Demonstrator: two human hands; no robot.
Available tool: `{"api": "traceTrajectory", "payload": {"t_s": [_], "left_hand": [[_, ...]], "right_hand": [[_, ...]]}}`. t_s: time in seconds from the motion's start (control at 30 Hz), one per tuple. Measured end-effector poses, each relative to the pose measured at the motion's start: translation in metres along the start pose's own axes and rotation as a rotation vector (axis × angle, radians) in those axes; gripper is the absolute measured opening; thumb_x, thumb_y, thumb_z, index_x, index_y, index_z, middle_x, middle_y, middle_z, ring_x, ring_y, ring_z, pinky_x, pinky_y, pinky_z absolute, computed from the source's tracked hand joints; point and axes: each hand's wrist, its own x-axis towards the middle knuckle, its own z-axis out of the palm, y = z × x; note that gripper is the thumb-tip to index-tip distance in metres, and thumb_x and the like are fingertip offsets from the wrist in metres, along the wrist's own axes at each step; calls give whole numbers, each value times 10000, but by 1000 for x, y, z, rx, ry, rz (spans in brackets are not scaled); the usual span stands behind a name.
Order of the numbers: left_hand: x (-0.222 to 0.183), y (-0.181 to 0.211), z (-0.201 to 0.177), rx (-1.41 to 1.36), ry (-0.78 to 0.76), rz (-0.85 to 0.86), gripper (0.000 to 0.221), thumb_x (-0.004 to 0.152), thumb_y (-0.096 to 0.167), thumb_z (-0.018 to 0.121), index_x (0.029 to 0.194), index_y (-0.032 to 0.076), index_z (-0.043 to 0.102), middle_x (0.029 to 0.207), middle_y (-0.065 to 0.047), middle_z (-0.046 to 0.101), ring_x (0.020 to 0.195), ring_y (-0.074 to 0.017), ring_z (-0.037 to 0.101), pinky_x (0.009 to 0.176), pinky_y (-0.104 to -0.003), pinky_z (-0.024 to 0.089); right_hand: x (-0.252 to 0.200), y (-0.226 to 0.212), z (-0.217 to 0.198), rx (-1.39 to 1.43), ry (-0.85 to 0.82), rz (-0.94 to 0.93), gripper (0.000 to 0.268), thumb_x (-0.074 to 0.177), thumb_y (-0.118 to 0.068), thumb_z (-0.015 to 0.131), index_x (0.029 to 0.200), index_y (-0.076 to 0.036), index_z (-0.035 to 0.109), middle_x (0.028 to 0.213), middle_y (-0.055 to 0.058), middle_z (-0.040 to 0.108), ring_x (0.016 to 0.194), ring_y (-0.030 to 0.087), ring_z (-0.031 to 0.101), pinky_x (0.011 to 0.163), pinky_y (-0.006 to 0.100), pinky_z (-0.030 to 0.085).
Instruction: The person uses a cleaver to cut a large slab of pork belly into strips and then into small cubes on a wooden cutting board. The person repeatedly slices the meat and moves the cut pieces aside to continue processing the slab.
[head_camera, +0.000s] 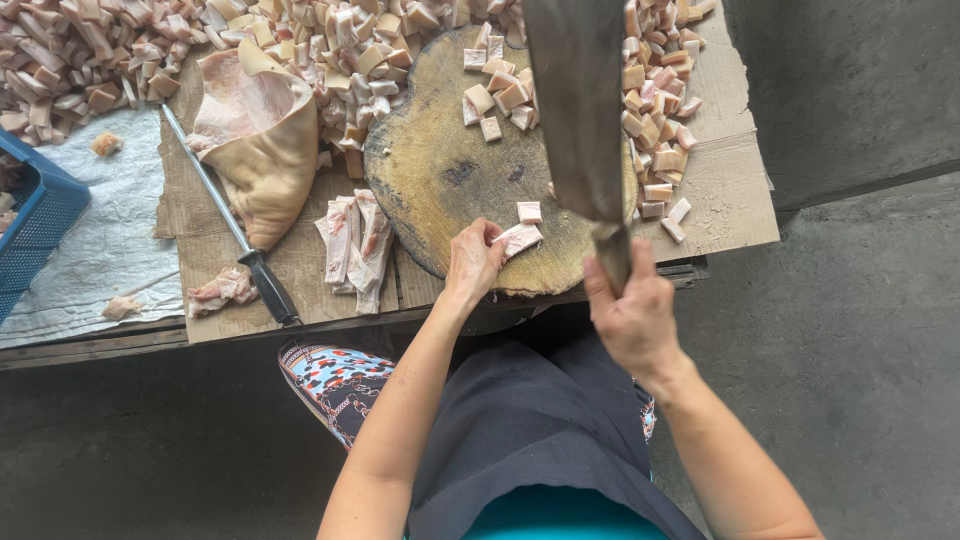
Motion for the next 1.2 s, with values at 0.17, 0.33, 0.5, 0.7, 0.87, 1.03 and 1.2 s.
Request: {"api": "traceTrajectory", "payload": {"t_s": [0.17, 0.33, 0.5, 0.7, 0.87, 1.03, 1.2], "left_hand": [[2, -7, 1, 81, 87, 153, 152, 894, 66, 715, 964, -56, 660, 933, -202, 703, 825, -278, 703, 754, -397, 572], [3, -13, 3, 103, 80, 194, 171, 925, 97, 692, 1030, -37, 669, 941, -200, 741, 828, -287, 731, 795, -411, 583], [5, -38, -36, -283, 86, -34, 305, 982, 174, 617, 1257, 43, 603, 1225, -130, 654, 840, -165, 751, 712, -296, 646], [-2, -151, -160, -273, 502, -39, 206, 1031, 94, 602, 1206, -13, 623, 1065, -107, 697, 743, -127, 705, 568, -235, 603], [-4, -217, -151, 119, 522, -27, 274, 946, 153, 690, 1182, 16, 666, 1032, -155, 739, 884, -268, 735, 785, -410, 593], [-1, -219, -108, 484, 527, -190, 525, 819, 273, 803, 1202, -2, 572, 1095, -303, 646, 984, -475, 645, 835, -537, 513], [3, -216, -109, 479, 426, -392, 392, 1022, 271, 628, 1308, 14, 551, 1181, -328, 677, 1105, -498, 674, 1003, -558, 522]], "right_hand": [[0, 18, 36, -376, -141, -139, 367, 1060, -328, 622, 1140, 12, 510, 684, 202, 666, 615, 400, 700, 546, 459, 517], [10, 8, 15, -107, -287, 413, 397, 985, -353, 585, 1200, -20, 563, 592, 155, 643, 452, 239, 633, 437, 409, 530], [-1, -14, -5, -109, -129, 190, 393, 994, -334, 591, 1204, -5, 545, 571, 158, 656, 470, 251, 671, 458, 394, 526], [-30, 6, -8, -235, -300, 114, 374, 970, -359, 595, 1197, -62, 579, 616, 177, 685, 573, 322, 735, 545, 436, 555], [-35, 36, 4, -336, -436, 283, 398, 963, -423, 579, 1191, -97, 591, 664, 191, 725, 634, 360, 767, 595, 480, 582], [-13, 55, -3, -466, -219, 241, 426, 1000, -417, 564, 1199, -40, 575, 745, 272, 717, 759, 450, 748, 661, 536, 591], [0, 63, -4, -427, -107, 289, 447, 1021, -409, 575, 1154, 17, 546, 812, 355, 697, 850, 537, 704, 723, 578, 564]]}}
